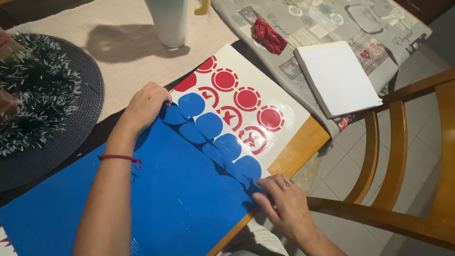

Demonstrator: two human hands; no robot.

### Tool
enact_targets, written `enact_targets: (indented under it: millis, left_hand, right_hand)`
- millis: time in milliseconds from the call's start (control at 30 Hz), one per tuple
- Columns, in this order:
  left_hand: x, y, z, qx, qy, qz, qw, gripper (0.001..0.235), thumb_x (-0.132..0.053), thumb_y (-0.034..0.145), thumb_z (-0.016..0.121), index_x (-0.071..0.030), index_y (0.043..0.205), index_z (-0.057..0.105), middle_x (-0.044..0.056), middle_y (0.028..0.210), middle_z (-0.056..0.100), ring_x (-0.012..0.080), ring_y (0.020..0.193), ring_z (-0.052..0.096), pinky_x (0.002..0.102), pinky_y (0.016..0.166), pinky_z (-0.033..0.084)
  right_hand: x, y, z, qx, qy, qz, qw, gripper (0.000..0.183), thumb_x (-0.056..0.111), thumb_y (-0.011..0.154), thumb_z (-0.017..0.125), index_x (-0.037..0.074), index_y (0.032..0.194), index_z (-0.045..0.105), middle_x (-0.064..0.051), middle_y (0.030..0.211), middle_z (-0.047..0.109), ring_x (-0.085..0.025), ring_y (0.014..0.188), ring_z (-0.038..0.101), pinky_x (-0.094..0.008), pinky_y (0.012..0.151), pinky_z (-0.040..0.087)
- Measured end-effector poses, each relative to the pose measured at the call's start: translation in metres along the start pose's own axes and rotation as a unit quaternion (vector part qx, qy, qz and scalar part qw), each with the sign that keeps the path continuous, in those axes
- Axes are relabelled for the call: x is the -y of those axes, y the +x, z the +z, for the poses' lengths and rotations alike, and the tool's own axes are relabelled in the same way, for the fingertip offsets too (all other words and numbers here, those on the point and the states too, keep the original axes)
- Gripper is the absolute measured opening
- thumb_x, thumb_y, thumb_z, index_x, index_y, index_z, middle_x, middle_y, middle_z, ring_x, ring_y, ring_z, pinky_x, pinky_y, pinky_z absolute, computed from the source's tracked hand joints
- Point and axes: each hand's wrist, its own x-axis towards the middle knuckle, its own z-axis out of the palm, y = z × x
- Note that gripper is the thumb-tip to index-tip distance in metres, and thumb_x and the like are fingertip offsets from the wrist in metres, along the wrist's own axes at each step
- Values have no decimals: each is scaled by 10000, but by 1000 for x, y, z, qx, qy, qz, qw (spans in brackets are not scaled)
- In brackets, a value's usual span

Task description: Peeling a blue decorative cut-out from a white backing sheet on a table

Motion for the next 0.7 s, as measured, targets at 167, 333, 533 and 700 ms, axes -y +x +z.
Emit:
enact_targets:
  millis: [167, 333, 533, 700]
  left_hand:
    - [-48, -31, -16, -9, -39, -74, 996, 384, -289, 934, 456, -178, 780, 789, 84, 1180, 674, 253, 1139, 643, 426, 1029, 456]
    - [-51, -42, -15, -45, -55, -89, 994, 362, -294, 970, 485, -185, 943, 829, 86, 1248, 660, 275, 1217, 637, 443, 1066, 447]
    - [-45, -64, -15, -165, -91, 12, 982, 256, -100, 933, 518, -112, 1039, 751, 81, 1175, 674, 213, 1068, 658, 375, 930, 523]
    - [-48, -88, 3, -246, 52, 216, 944, 190, -30, 980, 697, -56, 1168, 689, 130, 1130, 667, 290, 1049, 623, 437, 937, 494]
  right_hand:
    - [-3, -1, 9, -22, -8, -42, 999, 382, 498, 1066, 555, 196, 1227, 725, -47, 1164, 750, -223, 1043, 697, -408, 816, 603]
    - [-6, -1, 11, -8, 45, -8, 999, 414, 469, 1095, 451, 196, 1179, 752, -27, 1144, 770, -197, 1058, 722, -395, 847, 613]
    - [-6, -2, 4, -16, 71, -23, 997, 394, 412, 1096, 485, 160, 1227, 758, -40, 1122, 768, -196, 1036, 710, -387, 815, 594]
    - [-10, -3, 3, -16, 116, -9, 993, 447, 361, 1062, 582, 271, 1498, 613, -23, 1135, 771, -181, 1046, 700, -358, 780, 610]
